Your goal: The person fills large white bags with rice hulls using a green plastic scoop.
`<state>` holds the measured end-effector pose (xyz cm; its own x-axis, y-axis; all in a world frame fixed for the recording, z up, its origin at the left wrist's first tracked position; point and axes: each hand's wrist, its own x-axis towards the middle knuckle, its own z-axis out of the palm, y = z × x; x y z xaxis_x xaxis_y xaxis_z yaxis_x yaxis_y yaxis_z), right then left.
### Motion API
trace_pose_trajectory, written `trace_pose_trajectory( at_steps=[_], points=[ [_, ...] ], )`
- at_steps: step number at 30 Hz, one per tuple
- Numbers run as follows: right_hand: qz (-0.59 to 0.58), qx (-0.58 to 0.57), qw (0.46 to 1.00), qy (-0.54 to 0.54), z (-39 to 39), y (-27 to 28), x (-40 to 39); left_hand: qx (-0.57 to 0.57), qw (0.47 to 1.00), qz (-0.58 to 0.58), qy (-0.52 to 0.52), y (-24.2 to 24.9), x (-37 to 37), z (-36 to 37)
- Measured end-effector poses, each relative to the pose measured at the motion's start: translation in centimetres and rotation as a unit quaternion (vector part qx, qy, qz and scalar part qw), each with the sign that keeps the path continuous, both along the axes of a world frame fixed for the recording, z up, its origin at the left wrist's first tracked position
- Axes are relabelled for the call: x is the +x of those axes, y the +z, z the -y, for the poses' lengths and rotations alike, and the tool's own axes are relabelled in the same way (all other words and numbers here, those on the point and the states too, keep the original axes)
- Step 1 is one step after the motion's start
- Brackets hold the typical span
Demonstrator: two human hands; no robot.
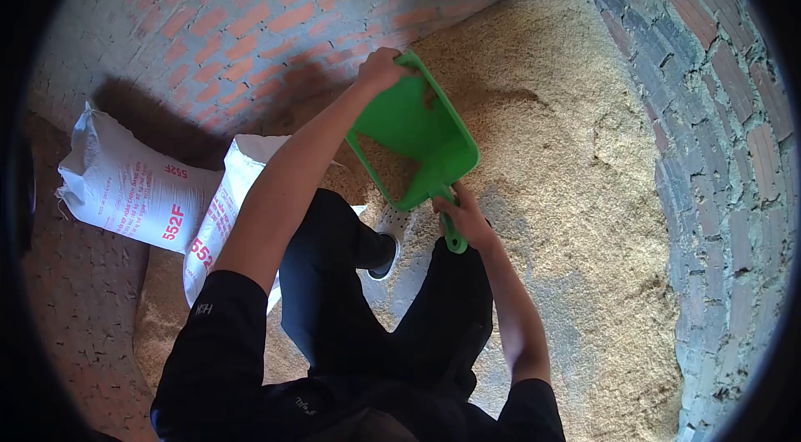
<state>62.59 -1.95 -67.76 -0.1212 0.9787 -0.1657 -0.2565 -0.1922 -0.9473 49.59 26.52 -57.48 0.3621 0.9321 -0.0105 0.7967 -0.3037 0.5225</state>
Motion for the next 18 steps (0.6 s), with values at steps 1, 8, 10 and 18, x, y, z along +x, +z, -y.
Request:
trace_pose_trajectory(
  at_steps=[1,8,10,18],
  points=[
    [-0.056,-0.030,0.998,-0.010,-0.1,0.4,0.0,0.058,0.997,-0.043,-0.005,0.3,0.1,1.0],
    [-0.085,-0.047,0.995,-0.038,-0.1,1.4,-0.9,0.252,0.966,-0.036,-0.054,-0.9,0.1,4.1],
    [-0.066,-0.033,0.997,-0.023,-0.1,1.4,-1.7,0.272,0.961,-0.041,-0.023,-1.4,0.3,4.0],
    [0.044,-0.023,0.968,-0.245,-0.6,1.4,0.8,0.297,0.950,-0.067,-0.065,-0.7,-0.4,4.5]
  ],
)
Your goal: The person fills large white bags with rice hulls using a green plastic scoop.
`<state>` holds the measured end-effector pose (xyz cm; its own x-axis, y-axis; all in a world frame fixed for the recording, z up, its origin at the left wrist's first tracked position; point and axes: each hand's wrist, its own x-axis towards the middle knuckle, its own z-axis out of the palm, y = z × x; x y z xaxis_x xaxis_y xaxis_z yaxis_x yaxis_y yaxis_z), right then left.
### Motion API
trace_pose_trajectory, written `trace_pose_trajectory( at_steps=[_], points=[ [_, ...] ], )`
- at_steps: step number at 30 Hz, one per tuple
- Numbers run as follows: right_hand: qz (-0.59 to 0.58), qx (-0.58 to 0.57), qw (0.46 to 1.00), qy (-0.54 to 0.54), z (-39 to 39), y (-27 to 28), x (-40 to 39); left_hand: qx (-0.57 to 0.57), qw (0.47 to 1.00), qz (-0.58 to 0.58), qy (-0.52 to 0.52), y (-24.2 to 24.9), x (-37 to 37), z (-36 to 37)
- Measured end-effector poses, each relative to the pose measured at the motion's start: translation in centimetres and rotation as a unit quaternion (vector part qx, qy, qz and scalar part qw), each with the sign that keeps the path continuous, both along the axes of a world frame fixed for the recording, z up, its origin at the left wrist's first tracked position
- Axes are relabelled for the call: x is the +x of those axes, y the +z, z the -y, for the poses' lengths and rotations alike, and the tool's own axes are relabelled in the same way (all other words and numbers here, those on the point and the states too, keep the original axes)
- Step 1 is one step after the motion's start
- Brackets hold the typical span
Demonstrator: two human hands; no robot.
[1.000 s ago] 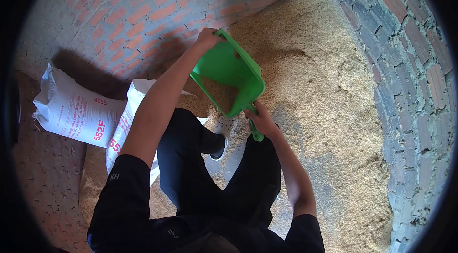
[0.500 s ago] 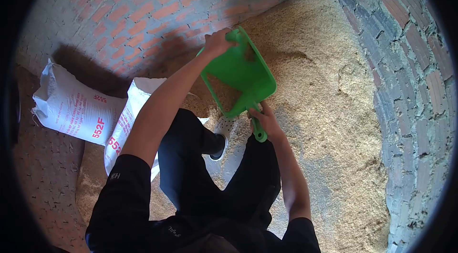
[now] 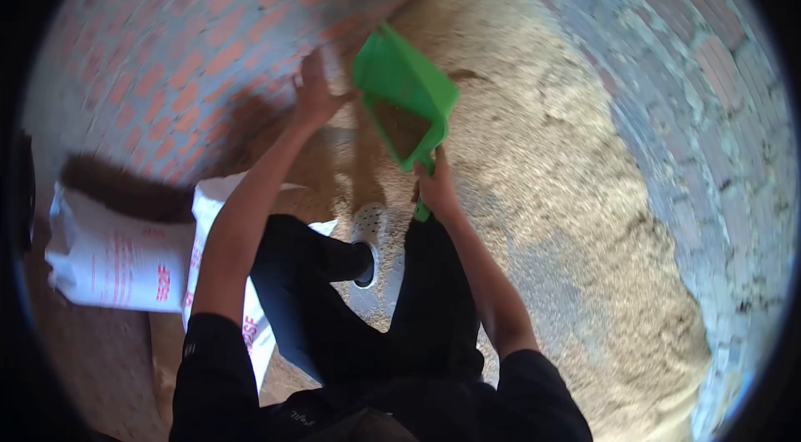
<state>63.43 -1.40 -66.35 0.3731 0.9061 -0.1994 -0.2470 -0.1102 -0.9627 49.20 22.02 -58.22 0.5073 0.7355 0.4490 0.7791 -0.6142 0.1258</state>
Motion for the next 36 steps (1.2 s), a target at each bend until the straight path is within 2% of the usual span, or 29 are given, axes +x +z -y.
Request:
trace_pose_trajectory(
  at_steps=[2,3,4,5,6,7,9,11,12,15,16,17,19,21,23,25,27,29,31,33,36],
  points=[
    [0.184,-0.042,0.971,-0.148,0.8,-2.1,3.0,0.018,1.000,-0.021,0.008,-1.8,-1.4,-1.5],
    [0.295,-0.050,0.928,-0.220,1.6,-4.3,4.8,0.007,1.000,-0.023,0.016,-1.9,-2.0,-1.6],
    [0.398,0.007,0.865,-0.305,3.5,-3.1,5.7,-0.003,0.999,-0.026,0.028,-2.0,-2.5,-1.6],
    [0.454,-0.020,0.815,-0.360,5.4,-4.8,7.0,-0.008,0.999,-0.025,0.021,-2.2,-3.1,-2.0],
    [0.477,-0.057,0.790,-0.381,7.9,-4.9,7.4,-0.015,0.998,-0.039,0.046,-2.4,-3.8,-2.4],
    [0.506,-0.164,0.753,-0.388,10.4,-8.7,8.6,-0.022,0.996,-0.054,0.073,-2.6,-4.4,-2.7],
    [0.595,-0.339,0.663,-0.303,15.6,-15.1,10.1,-0.024,0.993,-0.072,0.090,-2.7,-5.4,-2.8],
    [0.687,-0.269,0.653,-0.170,20.4,-18.2,11.3,-0.023,0.990,-0.089,0.107,-2.6,-5.7,-3.0],
    [0.661,-0.281,0.681,-0.141,21.2,-18.5,11.6,-0.004,0.989,-0.106,0.104,-2.7,-6.1,-3.0],
    [0.618,-0.361,0.669,-0.202,21.0,-14.0,12.6,0.021,0.987,-0.124,0.097,-2.8,-6.9,-2.8],
    [0.637,-0.371,0.637,-0.226,21.0,-12.8,12.6,0.034,0.988,-0.120,0.088,-2.7,-6.6,-3.0],
    [0.636,-0.375,0.634,-0.231,21.4,-12.6,12.8,0.035,0.989,-0.118,0.082,-2.7,-6.4,-3.1],
    [0.608,-0.285,0.618,-0.409,22.1,-11.5,12.5,0.040,0.985,-0.140,0.092,-2.8,-6.6,-2.9],
    [0.552,-0.272,0.612,-0.497,24.1,-9.6,11.7,0.052,0.985,-0.146,0.080,-2.9,-6.9,-2.9],
    [0.578,-0.234,0.552,-0.554,27.7,-10.2,10.3,0.063,0.984,-0.152,0.068,-3.2,-7.0,-3.0],
    [0.439,-0.385,0.567,-0.582,30.4,-8.0,6.5,0.077,0.983,-0.149,0.069,-3.3,-7.3,-3.2],
    [0.570,-0.417,0.562,-0.430,39.1,-15.8,2.0,0.067,0.983,-0.154,0.075,-3.0,-7.5,-3.2],
    [0.480,-0.563,0.632,-0.231,47.2,-20.5,-2.1,0.060,0.984,-0.151,0.076,-3.0,-7.2,-3.2],
    [0.356,-0.598,0.664,-0.273,48.7,-18.1,-3.1,0.057,0.983,-0.146,0.099,-3.0,-7.7,-3.9],
    [0.393,-0.619,0.609,-0.303,50.8,-19.0,-3.4,0.056,0.979,-0.163,0.112,-2.8,-8.0,-4.1],
    [0.352,-0.491,0.680,-0.416,48.7,-13.8,-1.9,0.057,0.976,-0.170,0.126,-3.5,-6.3,-4.9]
  ],
)
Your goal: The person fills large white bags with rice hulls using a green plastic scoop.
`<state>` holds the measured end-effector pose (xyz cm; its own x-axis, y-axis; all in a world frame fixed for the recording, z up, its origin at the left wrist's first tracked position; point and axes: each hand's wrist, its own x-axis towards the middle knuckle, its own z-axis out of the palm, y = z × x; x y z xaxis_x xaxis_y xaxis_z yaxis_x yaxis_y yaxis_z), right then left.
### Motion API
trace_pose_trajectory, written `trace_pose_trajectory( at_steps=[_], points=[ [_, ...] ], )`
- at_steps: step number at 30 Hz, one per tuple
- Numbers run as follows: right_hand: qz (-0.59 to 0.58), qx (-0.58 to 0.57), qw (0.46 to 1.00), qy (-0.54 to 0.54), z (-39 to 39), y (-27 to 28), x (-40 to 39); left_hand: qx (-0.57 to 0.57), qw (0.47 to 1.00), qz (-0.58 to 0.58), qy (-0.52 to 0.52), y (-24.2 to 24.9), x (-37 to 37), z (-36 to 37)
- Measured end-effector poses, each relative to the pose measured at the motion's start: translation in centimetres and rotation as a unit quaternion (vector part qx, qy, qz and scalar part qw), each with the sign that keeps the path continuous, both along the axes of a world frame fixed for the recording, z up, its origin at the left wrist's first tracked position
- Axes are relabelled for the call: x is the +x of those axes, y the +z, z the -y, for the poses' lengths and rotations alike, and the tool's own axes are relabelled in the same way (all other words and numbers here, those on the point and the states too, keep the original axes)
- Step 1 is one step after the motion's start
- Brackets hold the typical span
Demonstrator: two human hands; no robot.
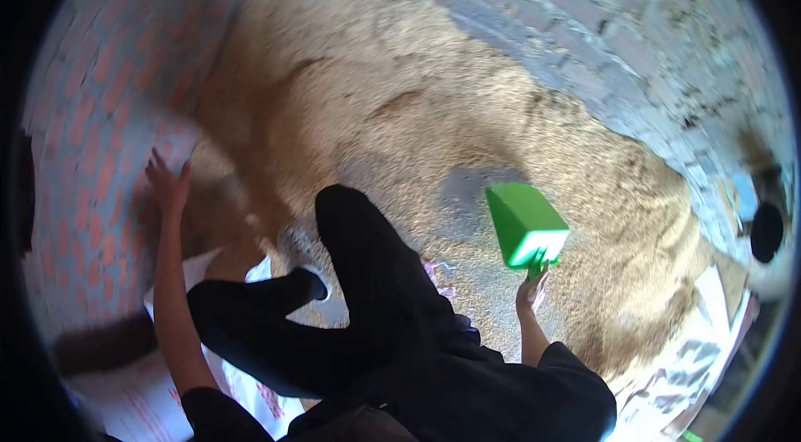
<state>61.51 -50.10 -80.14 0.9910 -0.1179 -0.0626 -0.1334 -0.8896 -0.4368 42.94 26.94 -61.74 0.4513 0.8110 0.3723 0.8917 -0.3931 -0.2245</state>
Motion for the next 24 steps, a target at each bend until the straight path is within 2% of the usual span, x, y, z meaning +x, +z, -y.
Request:
trace_pose_trajectory(
  at_steps=[1,3,5,7,9,10,11,13,15,17,19,21,23,24],
  points=[
    [0.043,0.072,0.996,-0.008,-0.5,0.9,0.7,0.004,1.000,0.009,-0.018,-0.5,0.2,-0.6],
    [0.114,0.051,0.990,-0.062,1.0,0.0,2.5,0.006,0.998,0.020,-0.052,-1.1,1.0,-0.9],
    [0.093,0.041,0.979,-0.178,2.7,0.6,4.7,0.005,0.999,0.004,-0.042,-0.7,2.4,-0.8],
    [0.119,0.092,0.948,-0.281,6.5,-1.2,7.3,-0.004,0.999,-0.001,-0.052,-0.6,3.3,-0.8],
    [0.129,0.273,0.857,-0.418,6.2,2.6,9.5,-0.010,0.998,-0.007,-0.057,-0.5,4.0,-1.1],
    [0.177,0.324,0.818,-0.441,6.9,2.1,11.0,-0.009,0.998,-0.015,-0.060,-0.4,4.2,-1.2],
    [0.224,0.373,0.775,-0.458,8.2,0.6,12.9,-0.008,0.998,-0.023,-0.060,-0.5,4.4,-1.2],
    [0.154,0.542,0.702,-0.436,12.3,-6.1,17.5,-0.011,0.997,-0.027,-0.066,-0.5,4.6,-1.1],
    [0.118,0.530,0.715,-0.440,7.4,-7.4,19.4,-0.011,0.996,-0.044,-0.083,-0.9,4.5,-1.4],
    [0.120,0.480,0.769,-0.405,3.8,-12.8,20.8,-0.017,0.993,-0.065,-0.098,-0.6,4.5,-0.8],
    [0.089,0.595,0.720,-0.346,-4.7,-8.0,18.1,-0.018,0.990,-0.083,-0.113,-0.2,4.5,-0.4],
    [0.011,0.579,0.762,-0.288,-9.3,-9.6,16.6,-0.035,0.987,-0.107,-0.112,-0.2,4.9,-0.2],
    [-0.004,0.551,0.801,-0.236,-14.8,-7.5,14.7,-0.035,0.986,-0.109,-0.122,-0.3,5.5,-0.1],
    [-0.079,0.510,0.826,-0.225,-17.1,-5.8,13.8,-0.038,0.985,-0.112,-0.127,-0.5,5.5,0.0]
  ],
)
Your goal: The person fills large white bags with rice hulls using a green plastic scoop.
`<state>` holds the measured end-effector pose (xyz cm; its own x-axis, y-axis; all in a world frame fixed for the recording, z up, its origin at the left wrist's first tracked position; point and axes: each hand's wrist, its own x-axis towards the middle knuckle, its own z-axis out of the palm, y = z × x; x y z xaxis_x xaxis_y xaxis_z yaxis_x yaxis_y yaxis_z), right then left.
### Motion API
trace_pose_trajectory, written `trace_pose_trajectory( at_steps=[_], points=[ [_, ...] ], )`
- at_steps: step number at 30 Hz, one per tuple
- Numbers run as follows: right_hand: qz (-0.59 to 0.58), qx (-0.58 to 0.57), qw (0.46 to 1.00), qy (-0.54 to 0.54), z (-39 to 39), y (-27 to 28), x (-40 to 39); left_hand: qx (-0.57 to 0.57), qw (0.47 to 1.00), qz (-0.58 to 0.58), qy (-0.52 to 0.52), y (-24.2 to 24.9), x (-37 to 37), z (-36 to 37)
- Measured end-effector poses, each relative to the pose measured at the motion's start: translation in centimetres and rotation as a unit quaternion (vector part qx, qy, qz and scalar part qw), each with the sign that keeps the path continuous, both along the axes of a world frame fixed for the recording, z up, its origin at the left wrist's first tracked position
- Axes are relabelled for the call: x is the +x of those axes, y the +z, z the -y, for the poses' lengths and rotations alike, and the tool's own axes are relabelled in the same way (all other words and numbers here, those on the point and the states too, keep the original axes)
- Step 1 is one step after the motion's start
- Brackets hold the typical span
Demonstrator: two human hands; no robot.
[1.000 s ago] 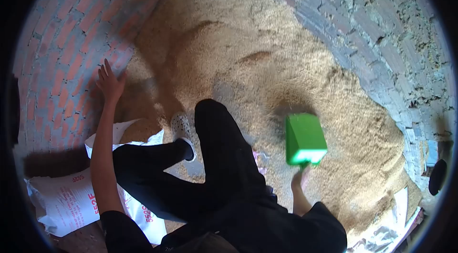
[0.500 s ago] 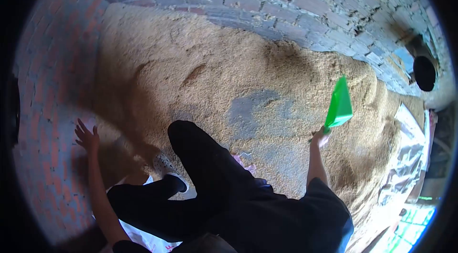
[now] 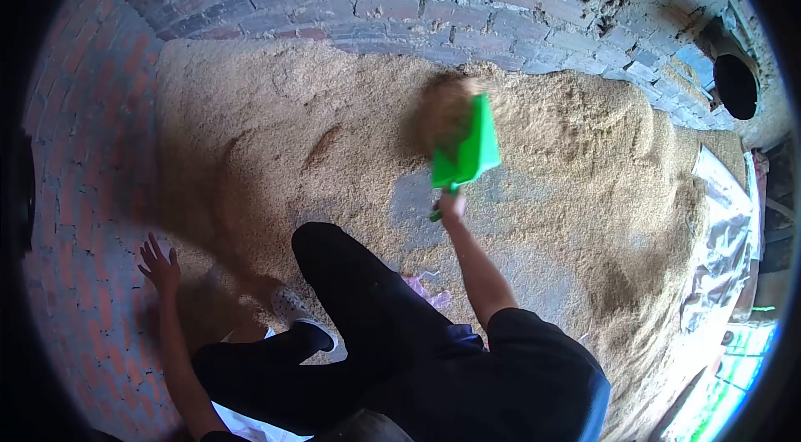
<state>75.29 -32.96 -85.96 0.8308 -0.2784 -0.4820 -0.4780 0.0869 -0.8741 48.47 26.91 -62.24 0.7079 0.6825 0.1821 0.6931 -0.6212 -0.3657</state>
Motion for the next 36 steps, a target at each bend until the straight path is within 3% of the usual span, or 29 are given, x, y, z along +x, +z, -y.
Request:
trace_pose_trajectory(
  at_steps=[1,5,7,8,9,11,14,15,16,18,21,24,25,26,28,32,33,35,36],
  points=[
    [0.038,0.011,0.998,0.050,-1.9,-1.4,-0.6,-0.001,1.000,-0.001,-0.001,-0.2,0.1,0.0],
    [0.071,-0.046,0.983,0.165,-8.7,2.1,-4.0,-0.005,0.999,-0.026,-0.034,-0.6,1.8,-0.1],
    [0.166,-0.201,0.953,0.157,-9.9,1.9,-4.8,-0.010,0.999,-0.035,-0.038,-0.3,2.4,0.2],
    [0.129,-0.214,0.953,0.170,-9.5,2.5,-5.1,-0.011,0.998,-0.046,-0.051,-0.1,2.8,0.5],
    [0.207,-0.248,0.937,0.132,-9.0,1.9,-5.1,-0.011,0.996,-0.057,-0.065,0.0,3.1,0.7],
    [0.095,-0.092,0.986,0.098,-5.6,5.4,-4.6,-0.008,0.996,-0.045,-0.073,0.3,3.3,1.1],
    [0.177,-0.115,0.977,-0.003,3.0,4.0,-1.3,-0.006,0.996,-0.040,-0.076,0.6,2.8,0.7],
    [0.148,-0.129,0.980,-0.037,5.8,5.6,0.0,-0.007,0.997,-0.038,-0.067,0.6,2.4,0.5],
    [0.107,-0.091,0.986,-0.086,9.2,4.6,1.8,-0.008,0.997,-0.036,-0.064,0.5,1.8,0.1],
    [0.156,-0.072,0.967,-0.188,15.3,0.7,6.2,-0.014,0.998,-0.050,-0.029,0.3,0.4,-0.6],
    [0.144,-0.019,0.956,-0.255,15.7,1.2,9.9,-0.029,0.997,-0.074,0.023,0.7,-1.3,-0.8],
    [0.169,-0.030,0.959,-0.224,10.1,-1.2,10.8,-0.018,0.995,-0.085,0.057,1.0,-2.5,-0.8],
    [0.185,-0.108,0.953,-0.212,8.7,-3.0,10.5,-0.017,0.994,-0.088,0.059,1.0,-2.9,-0.8],
    [0.181,-0.064,0.960,-0.203,6.1,-0.5,8.7,-0.022,0.994,-0.085,0.067,1.0,-3.2,-1.0],
    [0.165,0.014,0.970,-0.179,4.6,-1.0,6.8,-0.026,0.993,-0.086,0.072,0.7,-3.5,-1.5],
    [0.099,0.063,0.993,0.006,3.2,-2.9,2.0,-0.065,0.993,-0.050,0.084,0.1,-2.5,-1.7],
    [0.083,-0.025,0.994,0.069,2.4,-2.3,0.7,-0.073,0.994,-0.044,0.074,0.3,-2.2,-1.5],
    [0.048,-0.072,0.983,0.161,1.3,-1.5,-1.6,-0.065,0.994,-0.068,0.057,0.3,-1.6,-1.2],
    [0.044,-0.072,0.984,0.156,1.3,-2.3,-2.5,-0.058,0.994,-0.088,0.040,0.3,-1.2,-1.1]
  ],
)
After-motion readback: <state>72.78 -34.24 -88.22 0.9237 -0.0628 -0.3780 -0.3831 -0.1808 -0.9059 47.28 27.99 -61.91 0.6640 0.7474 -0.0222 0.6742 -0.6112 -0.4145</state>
